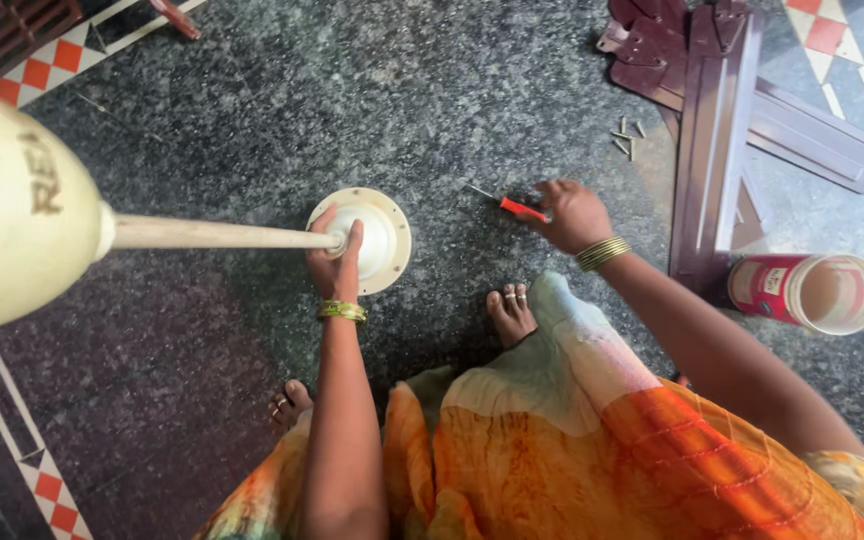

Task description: The person assembles a ceiling fan by attaching the motor housing to the mounting plate using a screwdriver and then wiping the fan parts with a cloth.

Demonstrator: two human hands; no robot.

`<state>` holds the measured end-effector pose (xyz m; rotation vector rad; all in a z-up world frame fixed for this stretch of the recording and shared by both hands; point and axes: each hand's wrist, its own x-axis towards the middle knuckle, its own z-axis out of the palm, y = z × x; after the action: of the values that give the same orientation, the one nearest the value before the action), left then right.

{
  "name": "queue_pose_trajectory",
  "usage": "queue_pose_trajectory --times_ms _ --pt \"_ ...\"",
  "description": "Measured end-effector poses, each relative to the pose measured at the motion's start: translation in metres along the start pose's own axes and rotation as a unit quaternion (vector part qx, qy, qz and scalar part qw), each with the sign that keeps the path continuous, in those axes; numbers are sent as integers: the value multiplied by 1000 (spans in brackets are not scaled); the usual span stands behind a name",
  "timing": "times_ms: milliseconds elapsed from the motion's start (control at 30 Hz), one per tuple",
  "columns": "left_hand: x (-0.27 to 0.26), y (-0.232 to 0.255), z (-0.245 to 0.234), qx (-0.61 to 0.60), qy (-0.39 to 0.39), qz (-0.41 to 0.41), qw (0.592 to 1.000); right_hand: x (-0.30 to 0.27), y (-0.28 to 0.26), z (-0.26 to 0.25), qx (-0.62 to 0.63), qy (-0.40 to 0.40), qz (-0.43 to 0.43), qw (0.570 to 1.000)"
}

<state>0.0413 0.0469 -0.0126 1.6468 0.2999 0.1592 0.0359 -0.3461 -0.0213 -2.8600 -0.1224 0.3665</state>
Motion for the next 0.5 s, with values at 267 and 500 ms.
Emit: queue_pose_trajectory --times_ms 267,500 --pt "17 -22 28 162 33 -72 984 20 -40 -3 18 -3 34 999" --pt "-4 -49 64 145 67 66 985 -3 -97 -92 124 83 -37 988"
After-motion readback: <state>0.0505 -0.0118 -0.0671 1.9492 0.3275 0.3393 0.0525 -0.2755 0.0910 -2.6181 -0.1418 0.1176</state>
